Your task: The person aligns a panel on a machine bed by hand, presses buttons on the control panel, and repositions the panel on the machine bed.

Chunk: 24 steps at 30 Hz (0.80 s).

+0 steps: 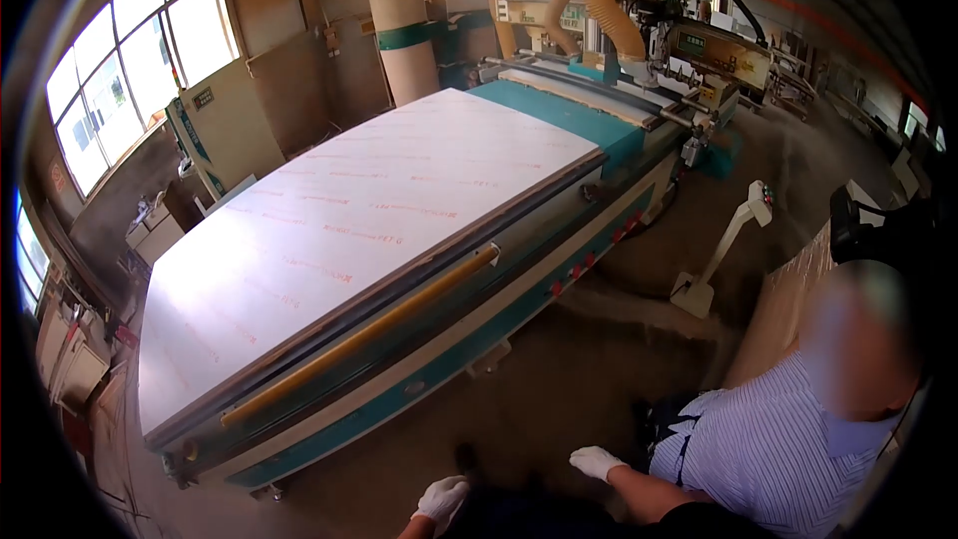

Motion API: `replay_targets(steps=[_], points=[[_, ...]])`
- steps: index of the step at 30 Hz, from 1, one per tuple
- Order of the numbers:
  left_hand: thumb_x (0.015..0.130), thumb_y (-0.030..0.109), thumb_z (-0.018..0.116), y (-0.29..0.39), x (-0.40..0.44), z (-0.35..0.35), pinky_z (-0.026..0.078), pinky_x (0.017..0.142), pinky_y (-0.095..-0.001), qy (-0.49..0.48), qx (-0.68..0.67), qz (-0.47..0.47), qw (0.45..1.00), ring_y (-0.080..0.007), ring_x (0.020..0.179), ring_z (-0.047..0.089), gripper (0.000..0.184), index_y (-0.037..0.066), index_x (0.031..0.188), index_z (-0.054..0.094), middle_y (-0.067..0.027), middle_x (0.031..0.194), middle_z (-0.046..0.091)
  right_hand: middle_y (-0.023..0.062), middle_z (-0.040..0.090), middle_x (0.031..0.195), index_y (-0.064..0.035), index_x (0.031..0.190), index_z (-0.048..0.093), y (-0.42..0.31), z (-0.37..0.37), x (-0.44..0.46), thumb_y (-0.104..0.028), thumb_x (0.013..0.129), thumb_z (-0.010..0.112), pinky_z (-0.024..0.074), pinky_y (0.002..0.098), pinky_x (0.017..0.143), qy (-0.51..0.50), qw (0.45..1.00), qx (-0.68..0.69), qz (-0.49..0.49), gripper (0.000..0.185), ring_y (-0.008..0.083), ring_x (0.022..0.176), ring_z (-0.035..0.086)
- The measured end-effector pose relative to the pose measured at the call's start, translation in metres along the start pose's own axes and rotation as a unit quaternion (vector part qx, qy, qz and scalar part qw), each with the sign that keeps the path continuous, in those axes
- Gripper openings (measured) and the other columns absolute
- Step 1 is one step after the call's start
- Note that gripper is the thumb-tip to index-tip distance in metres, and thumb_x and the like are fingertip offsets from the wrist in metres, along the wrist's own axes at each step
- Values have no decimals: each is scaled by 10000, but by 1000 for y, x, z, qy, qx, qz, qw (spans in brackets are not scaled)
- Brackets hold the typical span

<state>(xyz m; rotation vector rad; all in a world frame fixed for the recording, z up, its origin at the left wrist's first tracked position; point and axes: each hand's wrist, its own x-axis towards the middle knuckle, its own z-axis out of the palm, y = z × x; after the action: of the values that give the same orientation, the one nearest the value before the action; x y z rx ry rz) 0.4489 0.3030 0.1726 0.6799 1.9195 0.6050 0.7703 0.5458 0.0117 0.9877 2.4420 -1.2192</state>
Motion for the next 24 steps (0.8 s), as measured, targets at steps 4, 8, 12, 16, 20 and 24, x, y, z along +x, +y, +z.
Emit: replay_targets(steps=[4,8,12,16,20,24], points=[[958,458,538,-35,51,9,465,1073,-396,-76,48,39,995,-317,1258,623,507,129,1311,694,-143,1302,700,144,708,1189,-65,1072,716,-24,9,-9,-329,989,465,495,464,996,18,999,42,10,374,386,1167,619],[956,483,546,-56,36,-3,471,1061,-394,-62,126,-21,990,-310,1264,616,503,179,1332,687,-102,1314,696,177,704,1138,-51,1018,702,27,49,-9,-304,977,468,500,482,972,4,994,-46,-96,347,399,1106,631],[919,463,571,-45,-13,-24,476,1070,-410,-28,86,-197,976,-305,1266,620,475,178,1263,731,-108,1295,704,192,722,1085,-22,963,717,47,47,-47,-215,969,474,532,497,942,-39,980,-168,-98,310,411,1040,672],[892,451,571,-112,-7,-18,499,1032,-424,-11,101,-188,977,-320,1217,647,473,171,1232,745,-101,1254,724,197,723,1069,-20,963,722,76,53,-72,-189,963,479,547,507,913,-85,973,-209,-53,296,409,1029,688],[887,437,558,-101,-10,-12,509,1019,-425,-30,110,-195,974,-325,1205,653,466,171,1218,748,-104,1241,729,176,720,1023,-45,919,708,86,55,-82,-151,914,527,555,489,889,-52,981,-185,-33,210,383,1012,697],[909,443,545,-104,10,2,497,1044,-409,-40,69,-126,989,-315,1221,647,460,188,1237,744,-98,1260,725,186,725,1085,-40,967,732,60,37,-65,-209,958,479,534,479,939,-65,975,-207,-47,305,375,1074,682]])
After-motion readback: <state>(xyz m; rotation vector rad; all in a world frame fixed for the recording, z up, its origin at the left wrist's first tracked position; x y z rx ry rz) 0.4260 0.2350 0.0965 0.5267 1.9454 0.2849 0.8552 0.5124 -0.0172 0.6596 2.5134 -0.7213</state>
